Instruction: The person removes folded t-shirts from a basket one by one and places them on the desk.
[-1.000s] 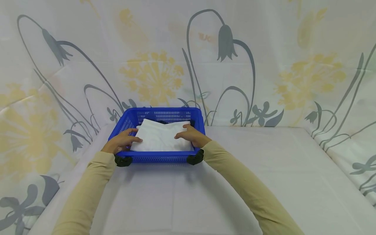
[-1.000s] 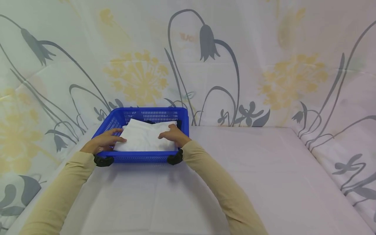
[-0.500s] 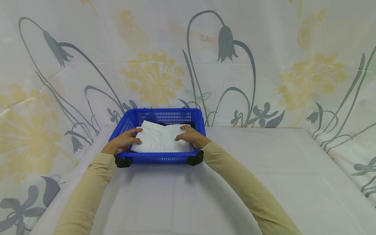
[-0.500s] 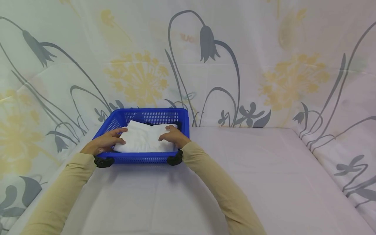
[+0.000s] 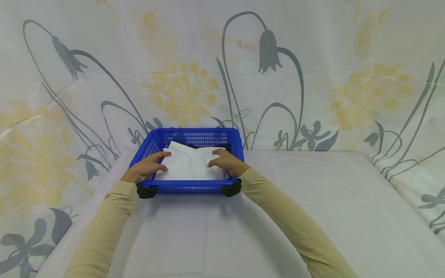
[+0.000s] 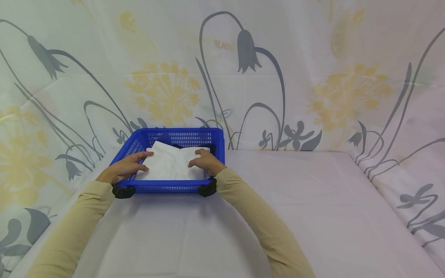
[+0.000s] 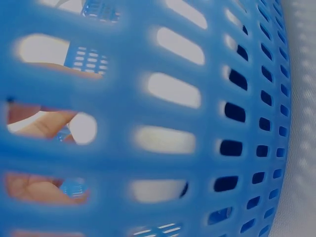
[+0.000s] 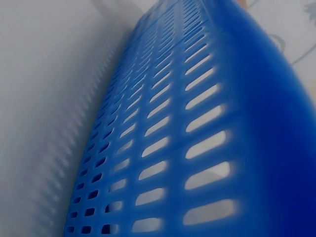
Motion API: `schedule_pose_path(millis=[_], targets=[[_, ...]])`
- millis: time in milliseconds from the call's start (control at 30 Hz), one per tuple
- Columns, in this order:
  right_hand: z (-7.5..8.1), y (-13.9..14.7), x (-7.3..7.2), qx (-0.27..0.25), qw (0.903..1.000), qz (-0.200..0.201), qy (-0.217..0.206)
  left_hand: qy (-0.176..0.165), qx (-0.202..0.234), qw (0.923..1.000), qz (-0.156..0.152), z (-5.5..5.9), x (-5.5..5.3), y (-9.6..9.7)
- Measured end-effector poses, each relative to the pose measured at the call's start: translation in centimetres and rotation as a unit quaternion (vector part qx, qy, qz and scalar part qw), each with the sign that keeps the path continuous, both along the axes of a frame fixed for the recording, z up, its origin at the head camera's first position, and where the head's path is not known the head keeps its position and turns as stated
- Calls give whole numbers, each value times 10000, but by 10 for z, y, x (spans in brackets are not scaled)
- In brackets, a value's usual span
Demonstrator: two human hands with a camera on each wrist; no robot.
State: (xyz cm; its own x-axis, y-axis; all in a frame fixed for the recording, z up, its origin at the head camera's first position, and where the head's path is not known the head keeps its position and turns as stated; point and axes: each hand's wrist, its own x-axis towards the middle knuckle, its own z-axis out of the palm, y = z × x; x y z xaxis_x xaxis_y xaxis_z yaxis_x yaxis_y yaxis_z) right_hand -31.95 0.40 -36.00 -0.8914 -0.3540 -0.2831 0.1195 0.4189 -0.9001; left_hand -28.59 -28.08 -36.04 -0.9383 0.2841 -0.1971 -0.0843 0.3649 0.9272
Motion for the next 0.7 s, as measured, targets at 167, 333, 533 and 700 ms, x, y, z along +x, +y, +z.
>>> schedule_pose_path(millis=[167,333,533,700], targets=[[-1,1,-1,-2,9999,123,72,-263,-19,9996,42,1,0,-1],[-1,0,-2,-80,9995,197,222,-467,-59,9987,189,1,-1,-1],[-2,-1,-1,-107,9989,144,428,-213,-153,9992,314,0,1,0],[0,0,-1,-135,9985,49,537,66,-300,9991,291,2,3,4]])
